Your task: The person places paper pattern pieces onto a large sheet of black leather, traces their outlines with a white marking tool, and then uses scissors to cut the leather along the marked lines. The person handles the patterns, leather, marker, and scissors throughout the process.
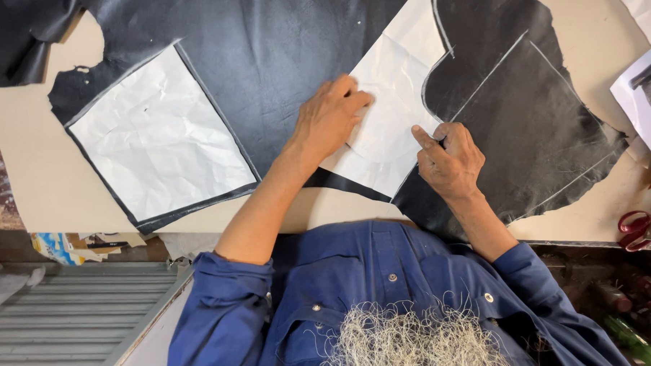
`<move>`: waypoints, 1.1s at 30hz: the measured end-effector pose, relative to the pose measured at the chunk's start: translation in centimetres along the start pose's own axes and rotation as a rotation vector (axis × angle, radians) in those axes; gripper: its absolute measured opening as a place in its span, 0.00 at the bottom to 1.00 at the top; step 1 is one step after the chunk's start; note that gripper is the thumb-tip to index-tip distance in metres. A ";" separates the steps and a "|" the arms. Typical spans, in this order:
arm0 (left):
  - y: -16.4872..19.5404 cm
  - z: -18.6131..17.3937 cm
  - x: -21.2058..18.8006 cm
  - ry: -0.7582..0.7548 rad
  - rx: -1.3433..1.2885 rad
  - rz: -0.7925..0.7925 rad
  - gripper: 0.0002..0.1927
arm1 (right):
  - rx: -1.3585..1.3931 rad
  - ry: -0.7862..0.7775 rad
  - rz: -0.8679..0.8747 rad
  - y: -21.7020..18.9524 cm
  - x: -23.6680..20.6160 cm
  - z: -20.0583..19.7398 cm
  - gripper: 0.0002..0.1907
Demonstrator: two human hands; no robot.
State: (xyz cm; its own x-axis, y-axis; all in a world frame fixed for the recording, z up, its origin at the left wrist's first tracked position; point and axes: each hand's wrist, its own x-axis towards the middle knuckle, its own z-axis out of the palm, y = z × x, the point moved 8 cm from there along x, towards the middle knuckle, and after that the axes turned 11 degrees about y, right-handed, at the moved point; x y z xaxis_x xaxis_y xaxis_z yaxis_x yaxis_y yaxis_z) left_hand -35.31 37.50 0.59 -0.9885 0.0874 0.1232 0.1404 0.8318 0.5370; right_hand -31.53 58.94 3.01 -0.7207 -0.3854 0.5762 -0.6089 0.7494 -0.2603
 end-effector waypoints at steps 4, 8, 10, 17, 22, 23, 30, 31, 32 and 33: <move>-1.2 -2.9 0.7 0.060 0.014 0.064 0.37 | -0.007 0.015 0.016 0.0 -0.3 0.1 0.28; -0.3 -4.7 1.3 0.098 0.047 0.187 0.40 | 0.029 0.013 0.016 0.2 -0.3 -0.2 0.29; 0.1 -4.5 1.4 0.080 0.047 0.161 0.42 | 0.019 0.031 -0.008 0.2 -0.1 -0.3 0.29; 0.2 -1.6 -0.8 0.170 -0.064 -0.278 0.39 | -0.005 0.051 -0.004 0.3 0.1 -0.2 0.28; -0.3 -0.9 -0.9 0.187 -0.122 -0.365 0.38 | -0.005 0.041 -0.015 0.4 -0.1 -0.1 0.29; -0.5 -0.7 -0.7 0.144 -0.079 -0.372 0.37 | -0.011 0.039 -0.018 0.4 -0.1 -0.1 0.30; -2.0 -1.0 -0.1 0.072 0.068 -0.412 0.27 | -0.002 0.038 -0.022 0.6 -0.3 0.0 0.32; -2.4 -1.0 -0.2 0.080 0.057 -0.431 0.25 | -0.001 0.036 -0.023 0.6 -0.3 0.0 0.31; -2.6 -1.2 -0.2 0.110 0.045 -0.417 0.24 | 0.001 0.034 -0.025 0.7 -0.3 0.1 0.31; -2.7 -1.3 -0.2 0.141 0.034 -0.403 0.24 | 0.006 0.031 -0.019 0.7 -0.4 0.2 0.31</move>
State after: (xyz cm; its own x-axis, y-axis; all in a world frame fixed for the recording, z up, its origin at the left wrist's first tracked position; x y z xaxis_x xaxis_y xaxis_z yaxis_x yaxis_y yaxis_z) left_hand -35.37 34.53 0.20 -0.9463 -0.3224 0.0235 -0.2598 0.8017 0.5383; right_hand -31.73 59.54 2.47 -0.6984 -0.3827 0.6048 -0.6243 0.7390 -0.2533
